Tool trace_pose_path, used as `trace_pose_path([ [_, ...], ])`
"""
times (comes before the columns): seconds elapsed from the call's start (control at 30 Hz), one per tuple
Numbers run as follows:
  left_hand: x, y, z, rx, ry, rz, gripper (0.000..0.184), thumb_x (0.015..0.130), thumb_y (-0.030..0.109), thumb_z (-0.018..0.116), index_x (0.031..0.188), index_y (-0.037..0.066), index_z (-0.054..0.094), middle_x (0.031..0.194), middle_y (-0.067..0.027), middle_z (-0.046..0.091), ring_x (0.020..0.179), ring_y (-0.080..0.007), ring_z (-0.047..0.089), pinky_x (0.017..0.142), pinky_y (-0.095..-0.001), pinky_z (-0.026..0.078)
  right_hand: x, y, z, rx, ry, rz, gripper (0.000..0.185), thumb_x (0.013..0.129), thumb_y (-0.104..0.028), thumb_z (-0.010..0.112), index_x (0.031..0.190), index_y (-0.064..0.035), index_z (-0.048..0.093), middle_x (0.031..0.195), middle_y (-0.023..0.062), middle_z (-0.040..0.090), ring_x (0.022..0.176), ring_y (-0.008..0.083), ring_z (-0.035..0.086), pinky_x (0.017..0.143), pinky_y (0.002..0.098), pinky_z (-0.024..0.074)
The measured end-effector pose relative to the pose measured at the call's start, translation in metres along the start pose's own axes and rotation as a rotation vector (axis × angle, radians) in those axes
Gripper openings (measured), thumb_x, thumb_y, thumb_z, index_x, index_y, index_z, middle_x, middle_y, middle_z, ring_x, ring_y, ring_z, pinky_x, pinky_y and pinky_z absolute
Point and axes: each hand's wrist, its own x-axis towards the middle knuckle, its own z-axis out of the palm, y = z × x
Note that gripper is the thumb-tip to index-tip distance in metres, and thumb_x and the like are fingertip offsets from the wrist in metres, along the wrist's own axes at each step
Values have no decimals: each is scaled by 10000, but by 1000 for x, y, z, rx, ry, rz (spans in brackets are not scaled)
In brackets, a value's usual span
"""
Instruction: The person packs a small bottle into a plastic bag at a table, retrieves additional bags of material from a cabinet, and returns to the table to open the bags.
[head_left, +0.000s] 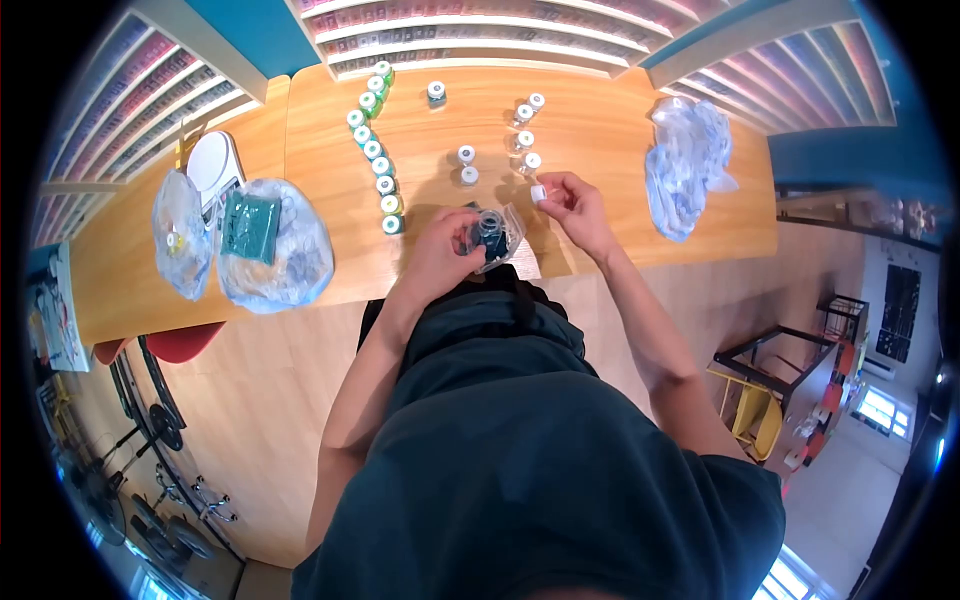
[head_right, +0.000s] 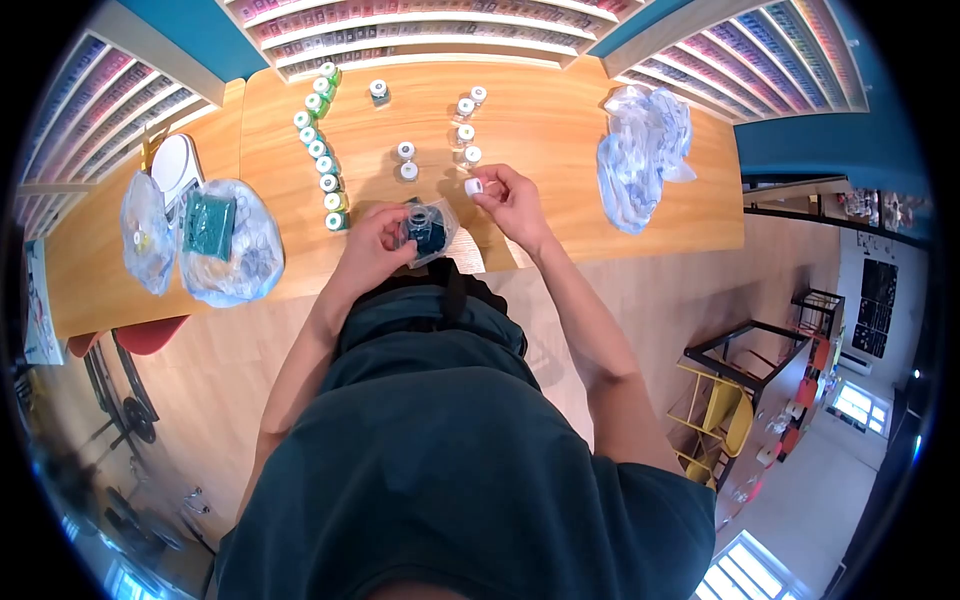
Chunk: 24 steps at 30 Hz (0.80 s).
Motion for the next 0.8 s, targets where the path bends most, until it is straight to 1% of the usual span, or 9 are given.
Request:
trace_pose_path([
  [0.1, 3, 7, -9, -44, -95, -24, 406, 755, 19, 746, 1148, -17, 650, 1197, -101, 568, 858, -172, 611, 756, -286, 523, -6, -42, 1, 15, -185, -132, 393, 790, 124, 692, 1127, -79, 689, 922, 45, 614, 798, 135, 572, 785, 253, 501],
  [0.2, 6, 12, -16, -40, -178, 17, 395, 762, 5, 735, 1146, -22, 648, 1201, -101, 554, 899, -180, 611, 774, -288, 519, -10, -85, 5, -239, -389, -324, 376, 792, 120, 689, 1116, -71, 691, 981, 56, 632, 832, 168, 598, 819, 265, 507],
  [0.3, 9, 18, -23, -26, -247, 33, 398, 763, 8, 732, 1150, -22, 648, 1196, -109, 551, 958, -199, 608, 816, -296, 513, -9, -94, 14, -317, -466, -433, 386, 788, 121, 685, 1125, -67, 688, 1041, 72, 642, 903, 220, 634, 833, 301, 528],
  [0.4, 13, 13, -27, -40, -303, 20, 412, 759, 19, 734, 1160, -20, 648, 1193, -117, 550, 1004, -215, 602, 857, -306, 506, -7, -95, 19, -353, -486, -437, 406, 778, 132, 693, 1134, -63, 691, 1094, 76, 650, 938, 228, 624, 859, 340, 520],
  [0.47, 16, 9, -29, -23, -334, 37, 424, 755, 31, 739, 1166, -20, 648, 1184, -121, 551, 1019, -218, 597, 876, -309, 500, -8, -104, 21, -358, -509, -387, 405, 777, 127, 692, 1134, -64, 692, 1107, 84, 653, 982, 250, 637, 866, 352, 527],
  [0.5, 17, 6, -30, -18, -336, 54, 433, 758, 38, 740, 1178, -12, 647, 1152, -89, 549, 962, -181, 575, 827, -286, 487, -9, -107, 22, -360, -521, -361, 404, 777, 125, 691, 1134, -64, 692, 1114, 88, 654, 1003, 261, 643, 870, 358, 530],
  [0.57, 18, 3, -31, -7, -341, 87, 452, 763, 51, 743, 1202, 4, 646, 1086, -24, 544, 848, -109, 529, 731, -239, 459, -6, -104, 21, -404, -558, -405, 397, 779, 123, 687, 1129, -64, 691, 1123, 95, 654, 1016, 278, 645, 877, 365, 533],
  [0.67, 19, 10, -36, -31, -381, -14, 446, 753, 64, 752, 1183, -5, 654, 1121, -80, 570, 904, -191, 580, 796, -292, 489, -6, -105, 22, -431, -591, -425, 385, 785, 121, 676, 1122, -63, 686, 1130, 106, 653, 1017, 293, 645, 879, 367, 534],
  [0.8, 20, 10, -35, -46, -381, -5, 445, 757, 64, 752, 1188, 3, 658, 1107, -63, 570, 871, -174, 569, 767, -282, 481, -8, -104, 23, -447, -602, -424, 384, 789, 120, 667, 1127, -62, 680, 1118, 111, 651, 1008, 293, 644, 876, 366, 534],
])
